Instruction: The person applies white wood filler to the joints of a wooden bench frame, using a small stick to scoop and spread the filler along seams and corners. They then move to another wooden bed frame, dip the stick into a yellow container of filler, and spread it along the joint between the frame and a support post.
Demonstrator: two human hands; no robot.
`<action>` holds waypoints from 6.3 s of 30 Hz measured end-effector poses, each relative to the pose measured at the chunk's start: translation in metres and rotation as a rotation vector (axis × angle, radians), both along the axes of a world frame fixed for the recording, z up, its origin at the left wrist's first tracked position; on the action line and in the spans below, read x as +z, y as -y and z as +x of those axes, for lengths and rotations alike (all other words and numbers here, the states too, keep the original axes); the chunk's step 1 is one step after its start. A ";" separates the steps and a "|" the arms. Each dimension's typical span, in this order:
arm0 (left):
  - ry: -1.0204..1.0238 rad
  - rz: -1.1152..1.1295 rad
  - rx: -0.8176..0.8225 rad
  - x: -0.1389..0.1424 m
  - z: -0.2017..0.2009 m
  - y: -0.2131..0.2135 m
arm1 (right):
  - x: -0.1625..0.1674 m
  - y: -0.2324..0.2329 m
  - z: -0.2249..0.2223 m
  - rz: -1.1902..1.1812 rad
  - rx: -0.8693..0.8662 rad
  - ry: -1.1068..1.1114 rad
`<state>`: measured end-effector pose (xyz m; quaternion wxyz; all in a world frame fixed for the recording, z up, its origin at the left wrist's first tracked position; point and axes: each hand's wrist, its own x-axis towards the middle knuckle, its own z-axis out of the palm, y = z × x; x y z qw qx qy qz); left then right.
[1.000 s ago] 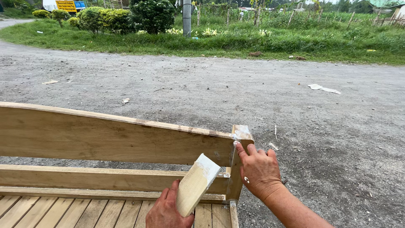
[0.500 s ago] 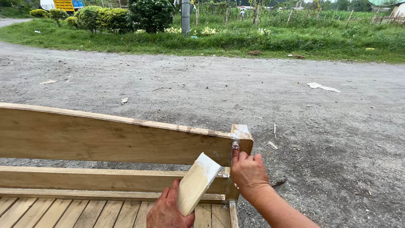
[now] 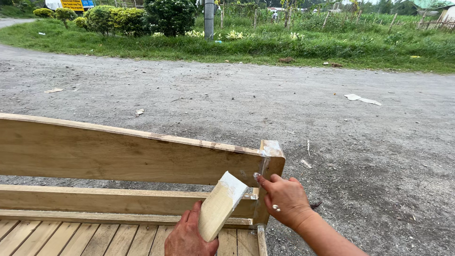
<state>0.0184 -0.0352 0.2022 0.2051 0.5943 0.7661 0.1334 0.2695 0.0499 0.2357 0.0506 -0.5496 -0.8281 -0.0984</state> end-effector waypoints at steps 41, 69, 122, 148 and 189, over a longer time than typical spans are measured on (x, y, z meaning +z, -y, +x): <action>0.038 -0.010 -0.015 -0.014 0.003 -0.007 | 0.021 -0.004 0.031 0.242 0.005 0.142; 0.070 0.045 0.014 -0.005 -0.004 0.001 | -0.047 -0.010 0.008 -0.090 -0.070 0.340; 0.030 -0.038 0.052 0.000 -0.004 0.007 | -0.107 -0.022 -0.043 -0.404 -0.193 0.293; 0.026 0.034 -0.004 0.013 0.019 0.007 | -0.097 0.000 0.001 -0.424 -0.118 0.305; 0.068 -0.039 0.007 -0.009 -0.001 -0.011 | -0.038 -0.028 0.017 0.086 -0.199 0.271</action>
